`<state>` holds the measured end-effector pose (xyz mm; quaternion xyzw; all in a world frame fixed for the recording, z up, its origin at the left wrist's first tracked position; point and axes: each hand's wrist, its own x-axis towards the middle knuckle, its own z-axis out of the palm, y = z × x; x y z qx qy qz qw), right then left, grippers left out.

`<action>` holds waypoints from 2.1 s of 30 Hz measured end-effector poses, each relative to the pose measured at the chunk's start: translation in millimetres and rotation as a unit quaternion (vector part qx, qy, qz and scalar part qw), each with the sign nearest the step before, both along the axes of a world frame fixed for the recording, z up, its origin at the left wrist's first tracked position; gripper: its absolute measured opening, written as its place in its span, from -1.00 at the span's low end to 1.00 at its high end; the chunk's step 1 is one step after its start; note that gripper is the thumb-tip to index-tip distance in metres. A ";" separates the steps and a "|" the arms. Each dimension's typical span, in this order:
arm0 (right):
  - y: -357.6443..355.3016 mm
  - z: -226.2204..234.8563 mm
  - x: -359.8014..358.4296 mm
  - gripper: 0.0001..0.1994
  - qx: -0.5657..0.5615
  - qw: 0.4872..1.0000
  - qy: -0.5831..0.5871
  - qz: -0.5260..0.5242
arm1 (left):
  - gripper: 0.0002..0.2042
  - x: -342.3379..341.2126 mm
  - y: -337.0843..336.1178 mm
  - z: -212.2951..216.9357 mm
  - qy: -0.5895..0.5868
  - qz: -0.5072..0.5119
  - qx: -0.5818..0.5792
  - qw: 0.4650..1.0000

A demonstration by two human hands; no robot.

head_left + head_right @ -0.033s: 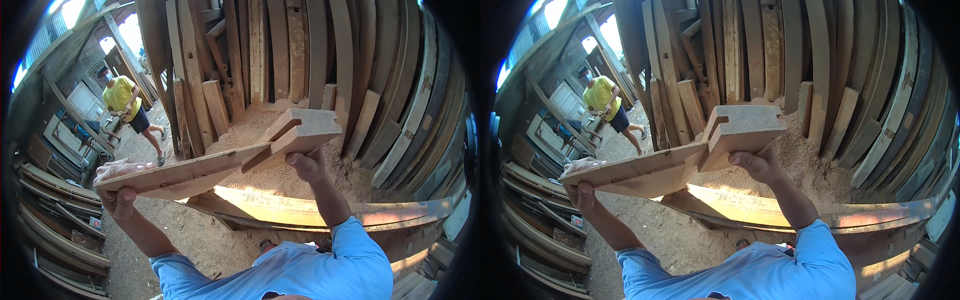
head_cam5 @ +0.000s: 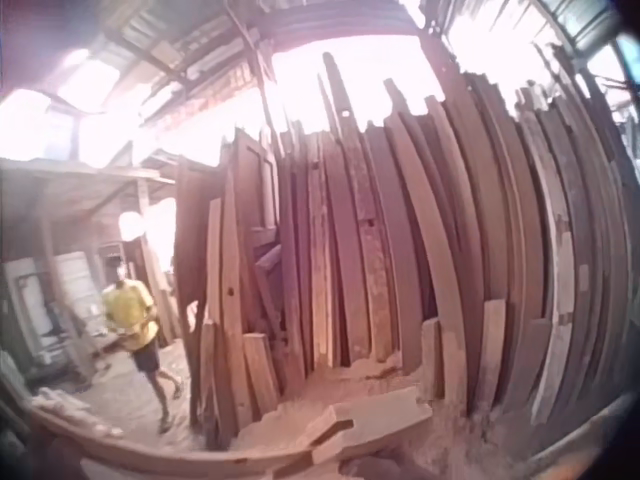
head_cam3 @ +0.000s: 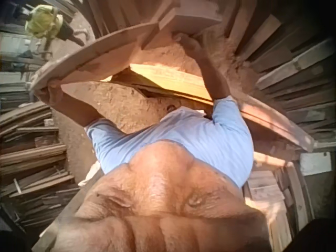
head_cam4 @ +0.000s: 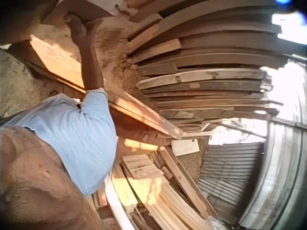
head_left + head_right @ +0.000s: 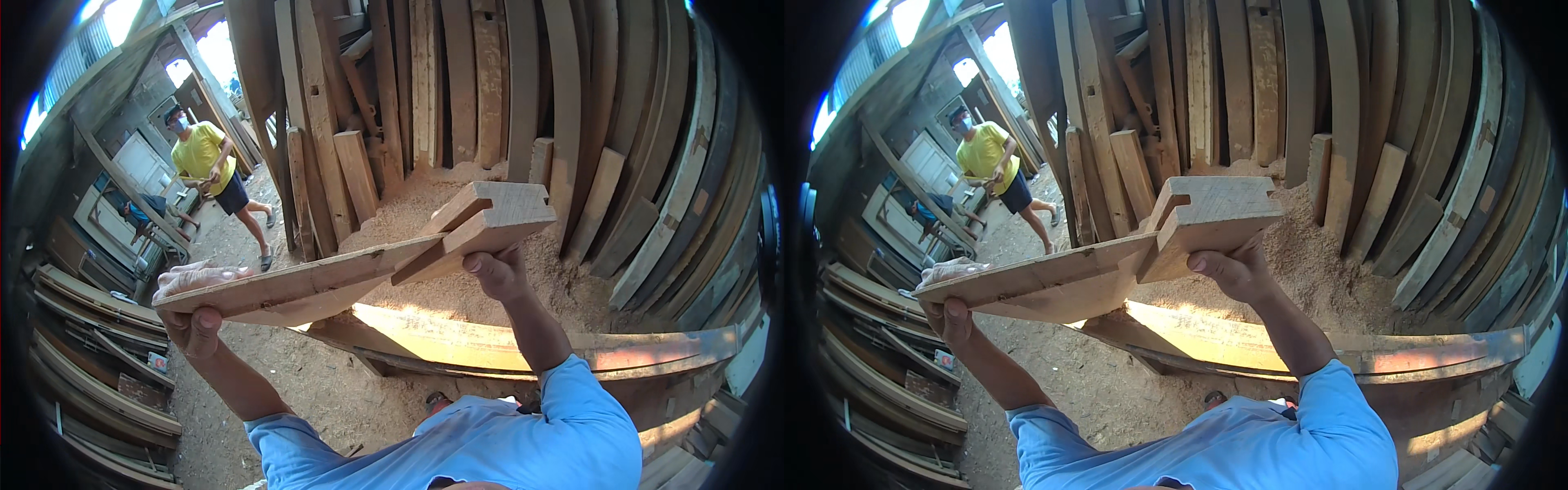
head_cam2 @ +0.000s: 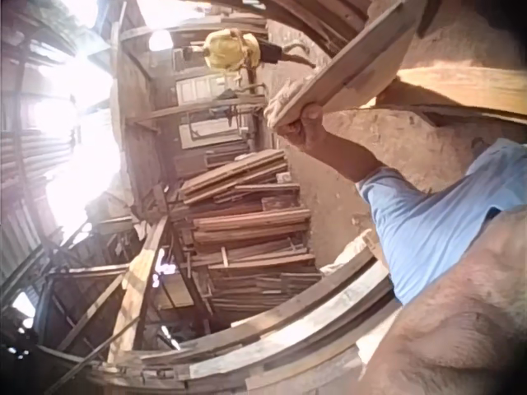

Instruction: The person sands a wooden panel and a smaller wooden block using a power sander, then fits the block into a groove on the panel.

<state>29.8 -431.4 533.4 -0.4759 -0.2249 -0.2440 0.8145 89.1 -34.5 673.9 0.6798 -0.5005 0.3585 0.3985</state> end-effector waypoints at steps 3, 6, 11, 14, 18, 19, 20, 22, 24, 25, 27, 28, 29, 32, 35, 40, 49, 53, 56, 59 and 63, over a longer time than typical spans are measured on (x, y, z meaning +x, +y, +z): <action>19.3 -6.4 14.6 -0.68 0.010 0.998 -0.058 0.016 | -0.46 2.5 14.6 4.0 0.018 -0.001 0.015 1.000; 31.3 -2.9 12.9 -0.74 0.028 0.998 -0.032 0.044 | -0.34 -0.8 11.2 3.3 0.054 0.039 -0.025 0.997; 47.4 -13.5 22.9 -0.74 -0.047 0.996 0.062 0.037 | 0.01 20.0 12.9 -24.1 -0.066 0.256 -0.168 0.950; 60.5 -32.0 53.0 -0.70 -0.226 0.973 -0.018 -0.039 | 0.11 47.2 20.5 -56.5 -0.153 0.327 -0.177 0.915; 81.0 -42.8 70.1 -0.68 -0.182 0.983 0.021 0.022 | 0.14 68.8 34.5 -115.3 -0.011 0.274 -0.236 0.932; 84.6 -42.1 71.9 -0.69 -0.177 0.984 0.018 0.022 | 0.12 72.8 43.2 -127.8 0.022 0.263 -0.240 0.934; 88.2 -41.1 73.2 -0.69 -0.171 0.985 0.015 0.024 | 0.10 75.2 55.1 -143.3 0.056 0.254 -0.244 0.934; 90.1 -42.8 75.4 -0.70 -0.159 0.987 0.003 0.030 | 0.04 79.3 64.1 -161.0 0.103 0.236 -0.253 0.932; 90.6 -44.1 77.0 -0.71 -0.134 0.990 -0.018 0.041 | -0.05 80.6 62.1 -165.1 0.123 0.224 -0.254 0.933; 91.7 -43.5 76.5 -0.71 -0.121 0.992 -0.006 0.047 | -0.07 79.7 64.1 -164.8 0.136 0.222 -0.261 0.930; 91.9 -41.4 71.8 -0.71 -0.091 0.994 0.020 0.050 | -0.10 77.7 65.9 -162.0 0.162 0.212 -0.268 0.926; 90.1 -40.2 67.9 -0.71 -0.083 0.995 0.027 0.047 | -0.09 75.3 64.2 -160.7 0.163 0.197 -0.277 0.926; 86.2 -35.8 64.2 -0.71 -0.080 0.995 0.032 0.042 | -0.09 72.4 57.8 -157.6 0.162 0.177 -0.291 0.926; 65.5 -13.1 42.9 -0.65 -0.092 0.995 0.036 0.035 | -0.09 72.3 29.2 -149.3 0.154 0.098 -0.339 0.923; 49.3 27.3 15.1 -0.53 -0.141 0.990 0.009 -0.030 | -0.18 62.4 7.9 -149.5 0.158 0.044 -0.349 0.923; 13.7 85.6 -28.0 -0.34 -0.213 0.964 0.001 -0.157 | -0.19 53.6 -40.5 -153.4 0.221 -0.056 -0.351 0.908; -10.7 91.8 -70.5 -0.35 -0.242 0.947 -0.002 -0.212 | -0.09 42.0 -95.9 -134.7 0.234 -0.018 -0.320 0.918; -10.8 81.9 -76.8 -0.37 -0.244 0.945 0.000 -0.217 | -0.09 28.5 -86.0 -81.3 -0.004 0.248 -0.269 0.931; -4.7 78.8 -86.7 -0.35 -0.254 0.945 0.010 -0.207 | -0.20 -30.6 -104.3 24.9 -0.251 0.288 -0.179 0.907; -6.1 68.7 -96.3 -0.33 -0.261 0.939 0.020 -0.224 | -0.41 -57.5 -175.5 81.5 -0.341 0.256 -0.117 0.897; -0.4 66.0 -107.3 -0.31 -0.224 0.960 0.015 -0.169 | -0.50 -90.4 -191.8 103.3 -0.284 0.241 0.045 0.927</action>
